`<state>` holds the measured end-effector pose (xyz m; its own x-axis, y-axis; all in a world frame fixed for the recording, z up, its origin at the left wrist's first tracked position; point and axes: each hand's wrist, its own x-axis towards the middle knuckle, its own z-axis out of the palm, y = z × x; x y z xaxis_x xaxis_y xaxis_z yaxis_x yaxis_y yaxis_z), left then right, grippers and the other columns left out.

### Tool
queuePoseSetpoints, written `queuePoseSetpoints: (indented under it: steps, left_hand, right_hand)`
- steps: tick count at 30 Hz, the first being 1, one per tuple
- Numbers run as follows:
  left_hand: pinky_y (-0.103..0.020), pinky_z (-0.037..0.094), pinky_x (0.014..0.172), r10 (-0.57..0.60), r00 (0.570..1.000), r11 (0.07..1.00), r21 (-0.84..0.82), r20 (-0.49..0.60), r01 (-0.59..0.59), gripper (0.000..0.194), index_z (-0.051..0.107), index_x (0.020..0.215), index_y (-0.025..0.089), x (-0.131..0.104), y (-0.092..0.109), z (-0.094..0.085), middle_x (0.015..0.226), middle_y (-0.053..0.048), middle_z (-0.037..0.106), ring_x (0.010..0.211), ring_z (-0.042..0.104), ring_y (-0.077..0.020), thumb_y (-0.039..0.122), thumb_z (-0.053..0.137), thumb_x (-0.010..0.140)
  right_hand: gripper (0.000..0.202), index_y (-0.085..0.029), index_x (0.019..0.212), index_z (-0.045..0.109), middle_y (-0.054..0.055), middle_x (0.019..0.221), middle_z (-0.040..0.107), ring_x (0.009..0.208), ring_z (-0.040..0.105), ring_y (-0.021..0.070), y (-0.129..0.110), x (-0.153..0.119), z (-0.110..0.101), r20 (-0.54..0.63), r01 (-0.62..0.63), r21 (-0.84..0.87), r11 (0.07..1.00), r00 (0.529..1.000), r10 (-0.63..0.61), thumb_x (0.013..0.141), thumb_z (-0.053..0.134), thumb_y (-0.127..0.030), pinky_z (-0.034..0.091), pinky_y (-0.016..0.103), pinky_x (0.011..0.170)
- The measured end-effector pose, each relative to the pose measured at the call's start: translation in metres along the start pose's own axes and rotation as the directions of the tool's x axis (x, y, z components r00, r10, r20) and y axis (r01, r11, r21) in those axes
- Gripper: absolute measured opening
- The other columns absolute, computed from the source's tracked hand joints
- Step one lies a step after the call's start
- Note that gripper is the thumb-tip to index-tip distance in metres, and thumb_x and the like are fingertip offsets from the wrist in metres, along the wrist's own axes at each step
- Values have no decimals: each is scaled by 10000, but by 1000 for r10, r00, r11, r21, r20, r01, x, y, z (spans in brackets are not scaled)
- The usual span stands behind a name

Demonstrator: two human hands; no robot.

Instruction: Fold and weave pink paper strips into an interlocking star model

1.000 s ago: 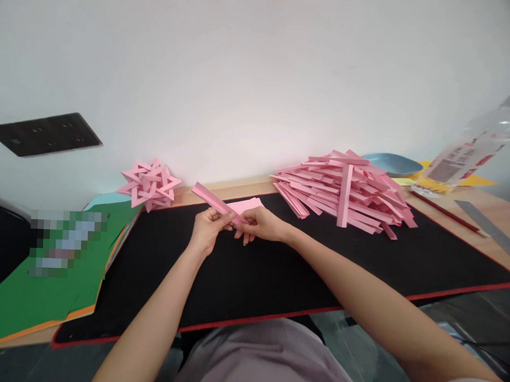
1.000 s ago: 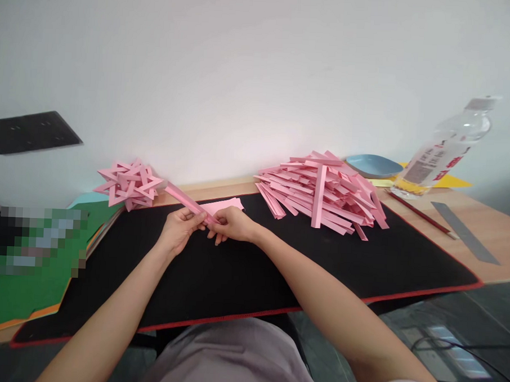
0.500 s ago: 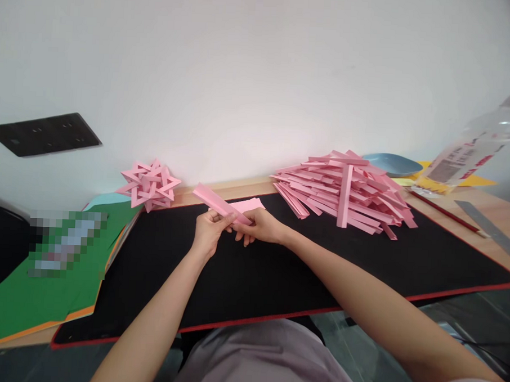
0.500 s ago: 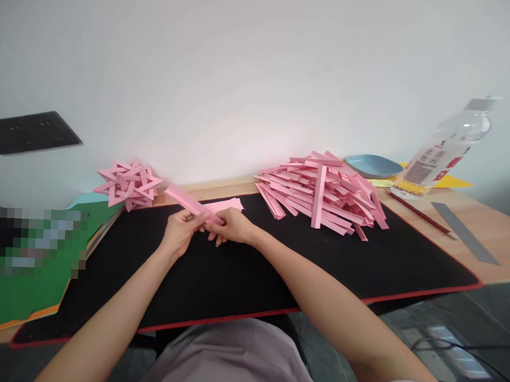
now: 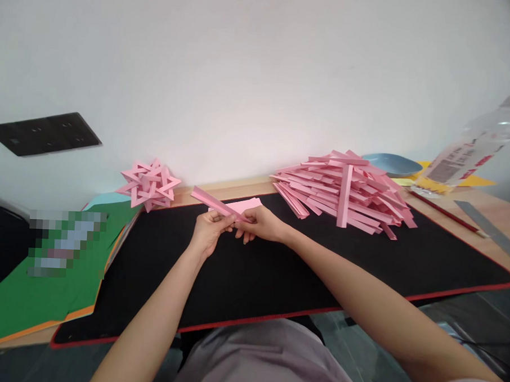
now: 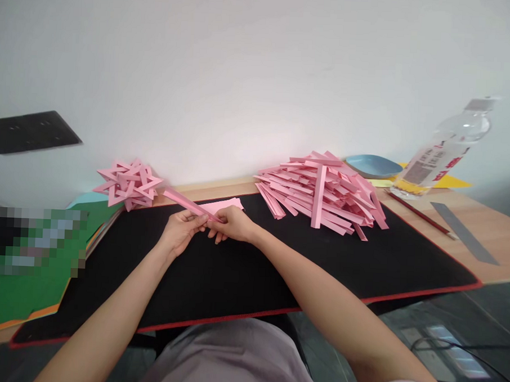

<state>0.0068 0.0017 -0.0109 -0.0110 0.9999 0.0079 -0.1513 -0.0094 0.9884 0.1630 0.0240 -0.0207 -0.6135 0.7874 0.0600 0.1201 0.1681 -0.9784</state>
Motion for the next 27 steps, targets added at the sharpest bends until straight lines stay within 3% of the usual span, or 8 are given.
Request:
queuePoseSetpoints:
  steps: [27]
  left_hand:
    - [-246, 386, 493, 28, 999, 999, 44, -36, -26, 243, 663, 651, 99, 0, -2, 1, 584, -38, 630, 486, 506, -92, 229, 792, 491]
  right_hand:
    - [244, -97, 728, 549, 60, 681, 673, 493, 612, 76, -2, -1, 0, 2, -11, 5, 1000, 1000, 11, 800, 576, -329, 468, 156, 449]
